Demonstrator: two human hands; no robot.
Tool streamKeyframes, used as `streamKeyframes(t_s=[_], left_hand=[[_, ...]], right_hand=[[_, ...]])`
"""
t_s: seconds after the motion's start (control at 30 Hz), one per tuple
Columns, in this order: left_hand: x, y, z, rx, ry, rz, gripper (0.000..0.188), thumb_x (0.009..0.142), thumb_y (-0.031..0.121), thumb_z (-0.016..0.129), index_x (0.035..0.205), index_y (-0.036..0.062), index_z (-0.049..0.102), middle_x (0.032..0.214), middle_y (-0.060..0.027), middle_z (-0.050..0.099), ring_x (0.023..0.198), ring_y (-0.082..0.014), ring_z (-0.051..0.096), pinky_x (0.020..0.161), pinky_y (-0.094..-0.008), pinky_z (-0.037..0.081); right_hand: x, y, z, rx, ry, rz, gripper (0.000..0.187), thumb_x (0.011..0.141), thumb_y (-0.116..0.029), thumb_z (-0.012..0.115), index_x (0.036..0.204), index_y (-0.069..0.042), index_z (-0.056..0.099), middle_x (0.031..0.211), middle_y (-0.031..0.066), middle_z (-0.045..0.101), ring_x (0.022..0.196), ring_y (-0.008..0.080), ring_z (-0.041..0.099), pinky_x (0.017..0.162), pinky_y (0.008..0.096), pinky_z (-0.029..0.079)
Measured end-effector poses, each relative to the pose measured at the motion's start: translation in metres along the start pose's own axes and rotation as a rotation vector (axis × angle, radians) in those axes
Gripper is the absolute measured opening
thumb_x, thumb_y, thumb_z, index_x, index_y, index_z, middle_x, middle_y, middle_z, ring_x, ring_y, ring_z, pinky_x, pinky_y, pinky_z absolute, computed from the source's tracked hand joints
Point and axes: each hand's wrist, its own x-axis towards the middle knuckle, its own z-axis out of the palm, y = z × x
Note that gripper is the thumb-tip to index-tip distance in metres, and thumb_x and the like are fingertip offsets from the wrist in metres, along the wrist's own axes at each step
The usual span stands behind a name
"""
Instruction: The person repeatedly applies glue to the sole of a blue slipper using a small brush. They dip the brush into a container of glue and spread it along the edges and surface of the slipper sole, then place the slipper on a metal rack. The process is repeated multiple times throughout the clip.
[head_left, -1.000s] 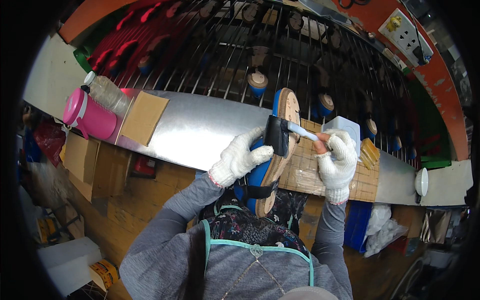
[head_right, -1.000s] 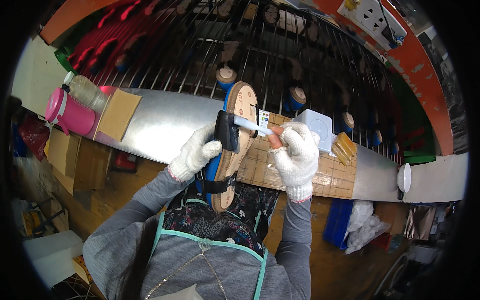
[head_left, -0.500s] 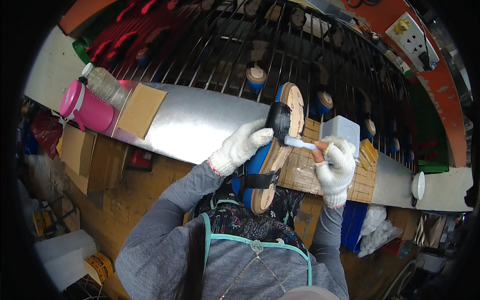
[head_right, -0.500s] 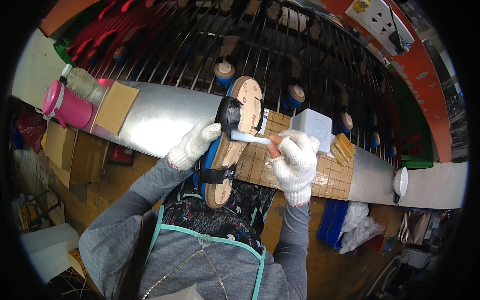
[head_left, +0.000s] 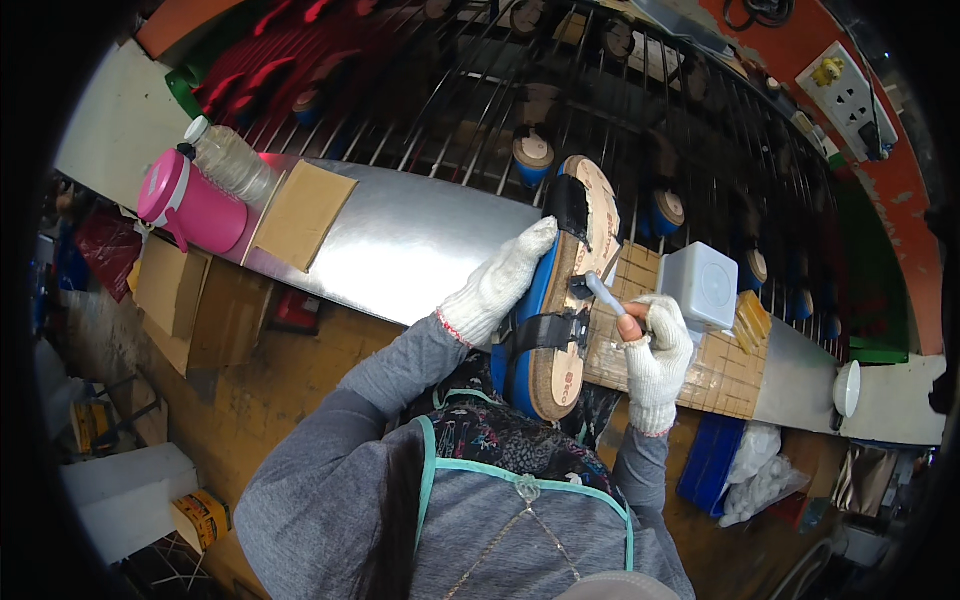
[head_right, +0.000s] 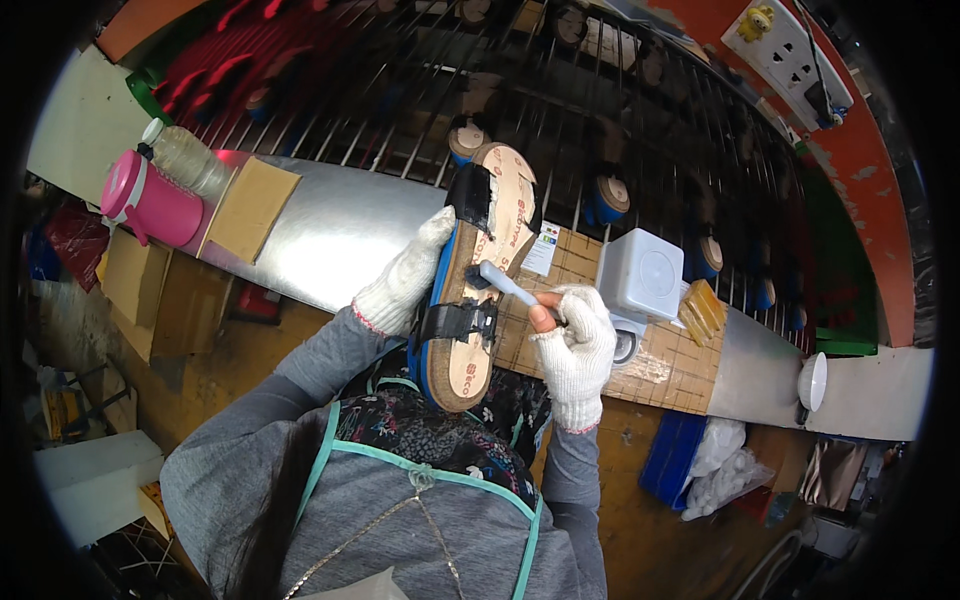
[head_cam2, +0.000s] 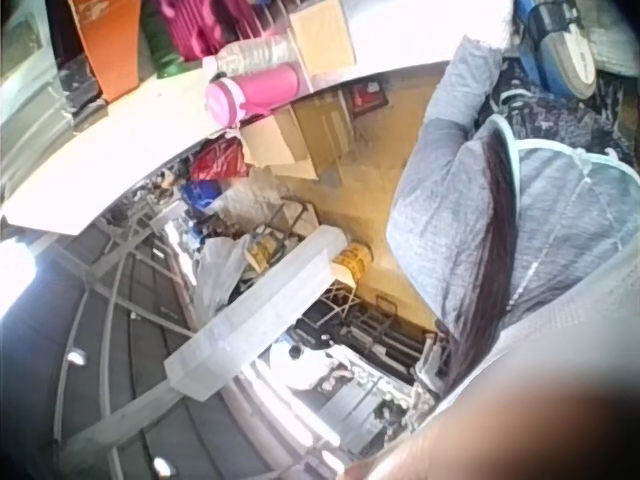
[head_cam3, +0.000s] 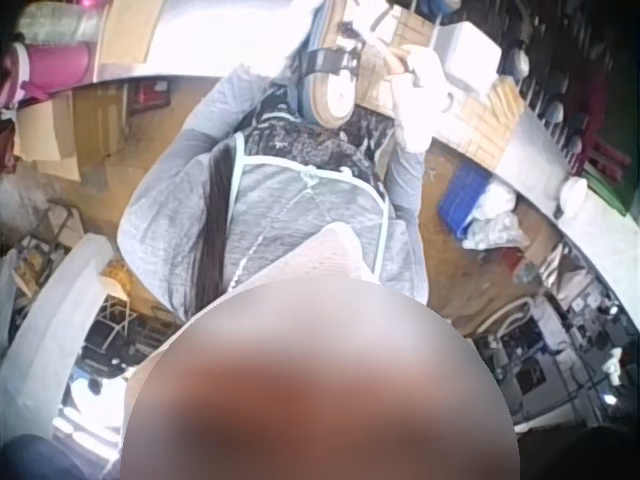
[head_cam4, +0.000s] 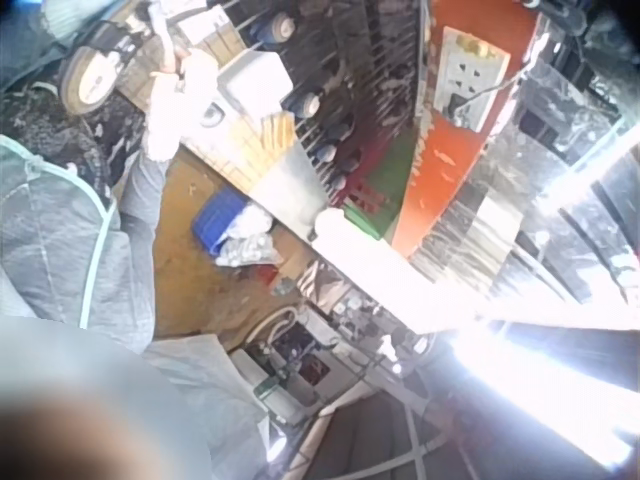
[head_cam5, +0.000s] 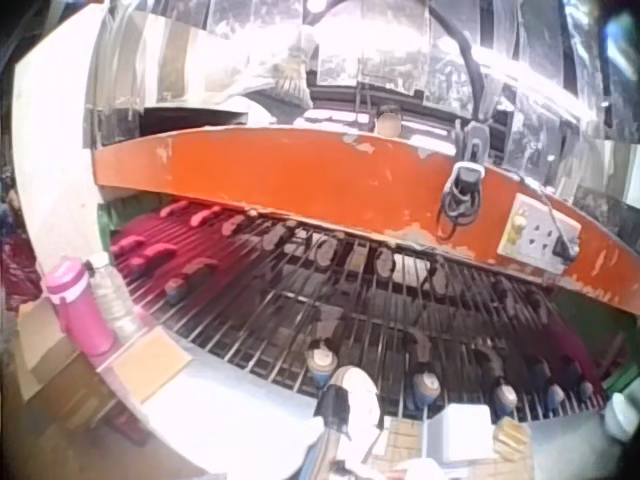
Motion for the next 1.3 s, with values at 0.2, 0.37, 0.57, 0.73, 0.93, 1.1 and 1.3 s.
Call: streamKeyframes(t_s=[0.2,0.37,0.57,0.73,0.93,1.1,1.3], left_hand=[[-0.004,-0.002,-0.005,0.114,0.018,0.053,0.071,0.094,0.066,0.053,0.132,0.0056,0.053,0.105,-0.0127,0.066,0.086,-0.0167,0.069,0.074,-0.0317,0.062],[-0.004,-0.001,-0.006,0.246,0.067,0.096,0.073,0.094,0.065,0.054,0.131,0.0014,0.055,0.106,-0.0114,0.068,0.088,-0.0156,0.069,0.076,-0.0302,0.061],[0.000,-0.003,-0.011,0.271,0.000,0.136,0.082,0.095,0.066,0.053,0.133,-0.0064,0.051,0.116,-0.0153,0.063,0.103,-0.0190,0.062,0.093,-0.0314,0.050],[0.004,-0.001,-0.012,0.201,0.006,0.126,0.068,0.095,0.059,0.059,0.130,0.0005,0.056,0.109,-0.0116,0.067,0.090,-0.0157,0.068,0.078,-0.0308,0.061],[0.007,0.004,-0.010,0.288,0.039,0.175,0.080,0.095,0.065,0.052,0.131,-0.0060,0.055,0.115,-0.0152,0.065,0.102,-0.0181,0.062,0.093,-0.0323,0.051],[0.010,0.007,-0.008,0.317,0.033,0.251,0.080,0.095,0.065,0.052,0.134,-0.0049,0.054,0.118,-0.0147,0.065,0.105,-0.0170,0.062,0.094,-0.0315,0.050],[0.012,0.009,-0.009,0.319,0.018,0.248,0.065,0.100,0.058,0.048,0.137,0.0047,0.052,0.122,-0.0112,0.065,0.104,-0.0176,0.067,0.092,-0.0316,0.057]], right_hand=[[0.009,-0.009,0.002,-0.326,0.121,-0.163,0.017,0.083,-0.014,0.079,0.095,-0.004,0.074,0.092,0.0073,0.065,0.084,0.0219,0.059,0.079,0.0328,0.041],[0.018,-0.021,0.002,-0.529,0.190,-0.253,0.015,0.084,-0.012,0.078,0.096,-0.005,0.074,0.093,0.0073,0.066,0.085,0.0234,0.058,0.080,0.0338,0.044],[0.023,-0.021,0.000,-0.559,0.257,-0.353,0.016,0.082,-0.012,0.079,0.096,-0.006,0.075,0.094,0.0070,0.067,0.088,0.0240,0.059,0.080,0.0344,0.044],[0.020,-0.013,-0.006,-0.414,0.152,-0.317,0.019,0.076,-0.012,0.082,0.093,-0.008,0.076,0.093,0.0056,0.069,0.083,0.0220,0.060,0.078,0.0342,0.040],[0.005,-0.005,-0.007,-0.358,0.083,-0.266,0.019,0.077,-0.014,0.081,0.093,-0.006,0.075,0.091,0.0066,0.068,0.083,0.0234,0.058,0.078,0.0351,0.041],[-0.005,-0.001,-0.005,-0.350,0.078,-0.249,0.019,0.078,-0.016,0.081,0.093,-0.005,0.075,0.091,0.0080,0.067,0.086,0.0245,0.058,0.078,0.0353,0.042],[-0.015,-0.004,-0.005,-0.355,0.031,-0.190,0.021,0.082,-0.018,0.079,0.093,-0.001,0.073,0.092,0.0111,0.066,0.089,0.0269,0.061,0.080,0.0360,0.045]])
